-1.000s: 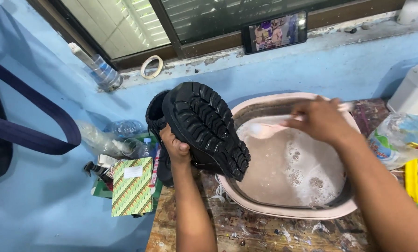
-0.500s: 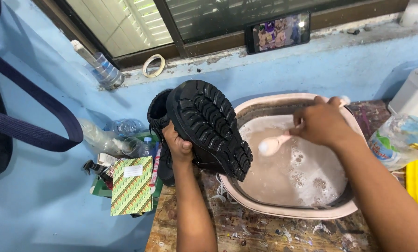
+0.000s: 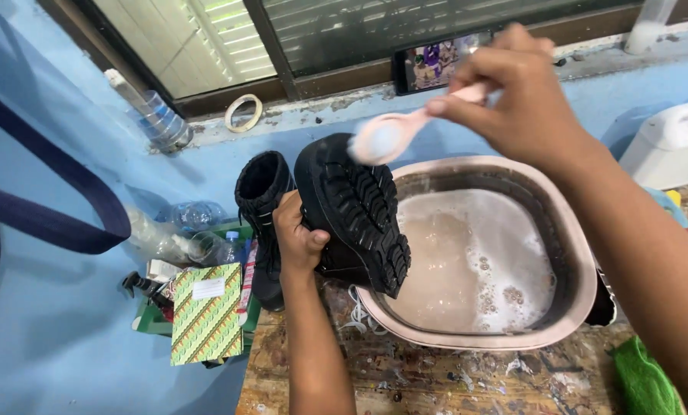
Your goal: Cleaning the sole and upper of a black boot using a small brush and soapy water in a basin.
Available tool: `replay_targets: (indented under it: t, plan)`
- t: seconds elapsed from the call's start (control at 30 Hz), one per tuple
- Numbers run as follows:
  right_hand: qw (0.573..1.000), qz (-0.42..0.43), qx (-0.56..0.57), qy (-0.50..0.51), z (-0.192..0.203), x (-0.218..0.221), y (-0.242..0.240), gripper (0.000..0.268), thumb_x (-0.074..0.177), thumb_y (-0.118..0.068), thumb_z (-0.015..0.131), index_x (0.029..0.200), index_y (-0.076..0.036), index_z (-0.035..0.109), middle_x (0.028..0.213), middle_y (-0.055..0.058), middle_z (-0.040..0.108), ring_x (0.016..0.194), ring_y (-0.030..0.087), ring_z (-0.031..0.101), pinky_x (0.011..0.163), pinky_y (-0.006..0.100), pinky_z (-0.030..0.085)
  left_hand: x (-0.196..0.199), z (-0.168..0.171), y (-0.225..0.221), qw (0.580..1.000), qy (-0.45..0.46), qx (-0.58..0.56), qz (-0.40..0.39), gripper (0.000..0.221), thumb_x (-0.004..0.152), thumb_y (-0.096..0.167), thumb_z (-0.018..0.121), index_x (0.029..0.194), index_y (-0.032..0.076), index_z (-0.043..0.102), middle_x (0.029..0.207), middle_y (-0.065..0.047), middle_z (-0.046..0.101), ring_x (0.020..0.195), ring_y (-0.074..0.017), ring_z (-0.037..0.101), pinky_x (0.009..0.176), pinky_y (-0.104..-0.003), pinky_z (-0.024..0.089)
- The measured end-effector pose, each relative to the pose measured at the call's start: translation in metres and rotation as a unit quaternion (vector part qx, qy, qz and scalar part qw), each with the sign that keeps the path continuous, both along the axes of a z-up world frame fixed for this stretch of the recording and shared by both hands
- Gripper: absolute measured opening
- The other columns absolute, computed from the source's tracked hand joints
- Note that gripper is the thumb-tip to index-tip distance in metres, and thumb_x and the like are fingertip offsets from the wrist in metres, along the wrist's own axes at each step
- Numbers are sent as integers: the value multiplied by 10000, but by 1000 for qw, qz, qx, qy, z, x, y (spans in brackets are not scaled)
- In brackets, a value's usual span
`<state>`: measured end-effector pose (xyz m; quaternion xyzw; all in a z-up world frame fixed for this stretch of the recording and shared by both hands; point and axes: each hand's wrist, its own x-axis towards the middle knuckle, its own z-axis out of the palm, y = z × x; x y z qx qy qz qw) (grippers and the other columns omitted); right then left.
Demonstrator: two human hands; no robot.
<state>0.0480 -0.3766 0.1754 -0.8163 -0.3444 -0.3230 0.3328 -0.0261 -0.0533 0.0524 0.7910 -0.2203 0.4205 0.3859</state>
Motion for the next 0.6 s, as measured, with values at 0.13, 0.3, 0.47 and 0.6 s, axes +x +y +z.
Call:
replay_targets:
  t: [0.13,0.3,0.47,0.6]
  plan:
    - [998,-1,-27,-55,1,10,5,355,903,-453,895,883,-169,685,810,-50,608,951,211,454,893,409,246,-3,2,-2,999,-5,3,-36,861,865,910,347,769,78,549,759,3,530,769,-186,486,763,-390,387]
    - [998,-20,35,50,2,-8,2,270,885,-377,859,878,-186,670,914,-5,626,992,200,446,952,373,304,1,-4,0,1000,19,2,-23,992,840,935,335,1059,48,722,1055,-60,711,1026,-263,617,900,-429,463]
    - [998,13,5,-61,3,-1,9,309,865,-428,871,854,-172,698,862,-50,672,964,210,433,929,402,266,-4,5,-11,999,24,13,-24,913,845,925,325,888,65,629,861,-11,622,864,-206,564,836,-396,422]
    - [993,-40,9,-113,-7,17,-9,380,894,-453,927,875,-163,682,807,-46,535,993,225,425,916,421,214,0,1,-9,999,24,7,-34,922,871,899,345,960,45,681,933,-43,680,942,-243,634,878,-417,443]
